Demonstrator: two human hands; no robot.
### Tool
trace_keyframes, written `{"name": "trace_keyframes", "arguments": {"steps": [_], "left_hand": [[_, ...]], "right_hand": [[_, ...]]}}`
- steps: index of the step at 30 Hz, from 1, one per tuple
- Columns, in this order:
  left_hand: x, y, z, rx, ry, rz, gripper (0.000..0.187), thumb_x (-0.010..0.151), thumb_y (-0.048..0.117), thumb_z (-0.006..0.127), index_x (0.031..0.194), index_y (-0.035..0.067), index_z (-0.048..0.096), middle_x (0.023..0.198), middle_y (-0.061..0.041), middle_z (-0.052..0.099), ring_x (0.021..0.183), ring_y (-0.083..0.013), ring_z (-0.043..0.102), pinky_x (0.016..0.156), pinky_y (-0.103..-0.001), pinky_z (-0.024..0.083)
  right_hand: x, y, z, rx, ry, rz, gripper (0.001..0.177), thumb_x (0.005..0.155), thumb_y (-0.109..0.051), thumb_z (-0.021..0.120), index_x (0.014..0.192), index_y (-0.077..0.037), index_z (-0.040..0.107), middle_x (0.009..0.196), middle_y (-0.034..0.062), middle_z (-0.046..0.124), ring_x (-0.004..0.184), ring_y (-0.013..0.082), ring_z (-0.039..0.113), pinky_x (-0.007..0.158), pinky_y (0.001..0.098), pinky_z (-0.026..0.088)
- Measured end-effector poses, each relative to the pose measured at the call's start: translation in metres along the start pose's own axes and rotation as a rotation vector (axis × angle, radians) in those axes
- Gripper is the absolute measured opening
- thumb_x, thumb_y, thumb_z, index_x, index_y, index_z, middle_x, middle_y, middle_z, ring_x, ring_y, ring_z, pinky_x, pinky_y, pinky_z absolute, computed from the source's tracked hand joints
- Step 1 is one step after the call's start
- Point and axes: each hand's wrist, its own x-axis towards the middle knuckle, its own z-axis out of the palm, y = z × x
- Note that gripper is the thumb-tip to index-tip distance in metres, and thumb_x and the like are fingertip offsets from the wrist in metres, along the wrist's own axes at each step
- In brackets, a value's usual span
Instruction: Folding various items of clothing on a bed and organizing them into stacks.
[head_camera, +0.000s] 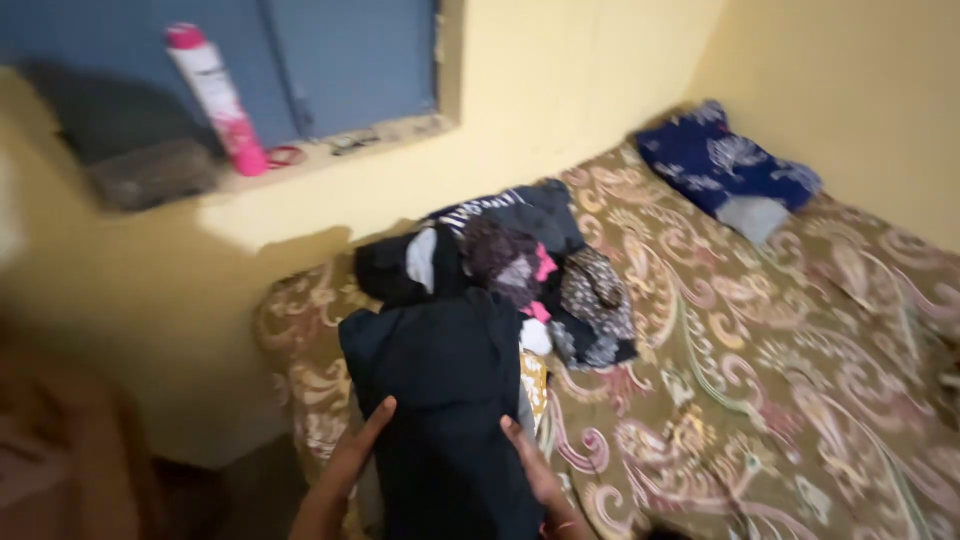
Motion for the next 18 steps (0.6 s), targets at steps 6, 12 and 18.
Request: {"name": "trace_keyframes", "arguments": {"steps": [6, 12, 18], "left_hand": [[-0.068, 0.036, -0.064, -0.135, 0.062, 0.102, 0.109, 0.065, 0.068, 0.074, 0.148, 0.002, 0.049, 0.143, -0.017, 0.066, 0.13, -0.0325, 0.064, 0.112, -0.042, 0.044], [-0.08, 0.015, -0.153, -0.002, 0.239, 0.015, 0.122, 0.067, 0.082, 0.066, 0.153, -0.003, 0.045, 0.149, -0.021, 0.058, 0.137, -0.0368, 0.055, 0.116, -0.046, 0.04], [-0.132, 0.004, -0.237, -0.155, 0.337, 0.068, 0.123, 0.062, 0.082, 0.065, 0.15, -0.004, 0.049, 0.149, -0.023, 0.06, 0.138, -0.0388, 0.057, 0.118, -0.045, 0.041]], "right_hand": [[0.104, 0.053, 0.028, -0.268, -0.148, -0.341, 0.081, 0.092, -0.059, 0.061, 0.149, -0.002, 0.052, 0.149, 0.0047, 0.057, 0.134, 0.0119, 0.053, 0.112, 0.0264, 0.037], [0.048, 0.038, 0.15, -0.112, -0.299, -0.025, 0.075, 0.088, -0.053, 0.063, 0.146, -0.006, 0.055, 0.137, 0.0103, 0.065, 0.12, 0.0227, 0.062, 0.103, 0.0343, 0.048], [0.001, 0.047, 0.264, -0.215, -0.379, 0.087, 0.072, 0.089, -0.053, 0.062, 0.14, -0.003, 0.062, 0.128, 0.0146, 0.072, 0.111, 0.0274, 0.068, 0.097, 0.0381, 0.054]]}}
